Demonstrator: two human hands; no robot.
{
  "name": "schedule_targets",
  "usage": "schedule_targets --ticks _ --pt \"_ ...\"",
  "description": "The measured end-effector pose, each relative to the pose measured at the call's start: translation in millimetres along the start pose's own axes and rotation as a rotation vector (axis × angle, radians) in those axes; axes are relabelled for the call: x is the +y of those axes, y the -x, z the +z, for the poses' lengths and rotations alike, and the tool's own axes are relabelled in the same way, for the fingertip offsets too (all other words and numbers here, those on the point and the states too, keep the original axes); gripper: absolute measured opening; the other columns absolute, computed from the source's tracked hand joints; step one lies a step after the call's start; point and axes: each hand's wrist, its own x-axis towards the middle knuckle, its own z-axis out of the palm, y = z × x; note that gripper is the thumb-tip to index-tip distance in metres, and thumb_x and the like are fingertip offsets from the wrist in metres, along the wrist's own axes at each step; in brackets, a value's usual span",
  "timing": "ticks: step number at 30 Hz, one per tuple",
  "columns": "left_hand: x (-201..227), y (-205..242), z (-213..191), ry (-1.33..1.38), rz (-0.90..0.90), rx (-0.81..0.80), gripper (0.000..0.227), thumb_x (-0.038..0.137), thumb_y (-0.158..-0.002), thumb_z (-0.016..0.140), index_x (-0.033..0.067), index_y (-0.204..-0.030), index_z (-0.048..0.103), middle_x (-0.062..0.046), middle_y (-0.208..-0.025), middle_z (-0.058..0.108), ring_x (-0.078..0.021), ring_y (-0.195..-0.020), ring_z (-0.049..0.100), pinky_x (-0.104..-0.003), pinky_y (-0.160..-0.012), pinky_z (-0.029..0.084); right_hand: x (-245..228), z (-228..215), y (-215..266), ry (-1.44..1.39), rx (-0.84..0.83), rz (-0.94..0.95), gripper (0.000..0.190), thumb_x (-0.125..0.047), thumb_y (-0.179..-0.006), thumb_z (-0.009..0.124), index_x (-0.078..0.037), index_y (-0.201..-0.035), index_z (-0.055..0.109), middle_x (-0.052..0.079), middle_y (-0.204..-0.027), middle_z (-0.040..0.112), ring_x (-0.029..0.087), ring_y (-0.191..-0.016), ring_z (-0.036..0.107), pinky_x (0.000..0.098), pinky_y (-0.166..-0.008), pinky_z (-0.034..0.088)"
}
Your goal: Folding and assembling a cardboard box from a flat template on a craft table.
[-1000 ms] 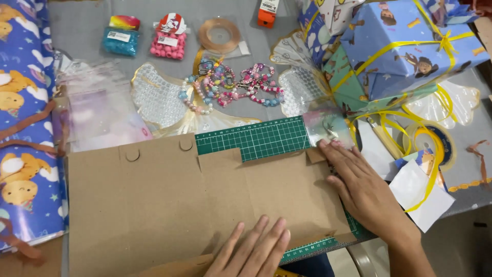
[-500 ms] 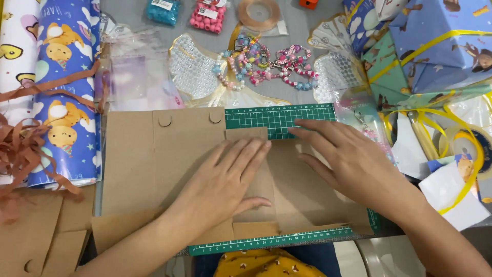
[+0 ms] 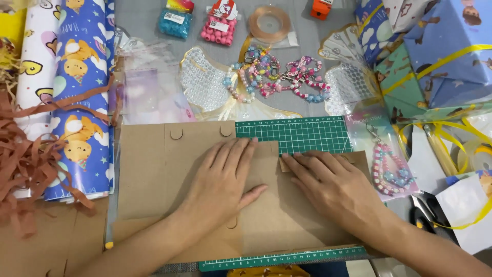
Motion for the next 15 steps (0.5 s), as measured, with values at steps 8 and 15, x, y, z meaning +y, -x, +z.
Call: schedule_targets --ticks 8,15 --pt "1 9 -6 0.246 0.179 0.197 0.028 0.017 -0.107 0.054 0.0001 -0.123 0.07 -0.013 -0.12 0.07 -0.0254 -0.105 0.064 -0.037 -0.094 0.052 -5 -5 0 0.09 -0.043 -0.114 0.034 -0.012 -0.102 0.055 -0.004 -0.135 0.063 0.014 -0.14 0.063 0.027 -0.121 0.065 0.0392 -0.094 0.056" --pt "11 18 1 0.181 0.162 0.174 0.04 0.03 -0.108 0.061 -0.0008 -0.133 0.067 -0.016 -0.133 0.07 -0.0272 -0.123 0.067 -0.037 -0.109 0.053 -7 -2 -9 0.02 0.018 -0.042 0.028 -0.024 -0.103 0.062 -0.007 -0.125 0.068 0.005 -0.122 0.074 0.022 -0.11 0.071 0.0339 -0.094 0.056"
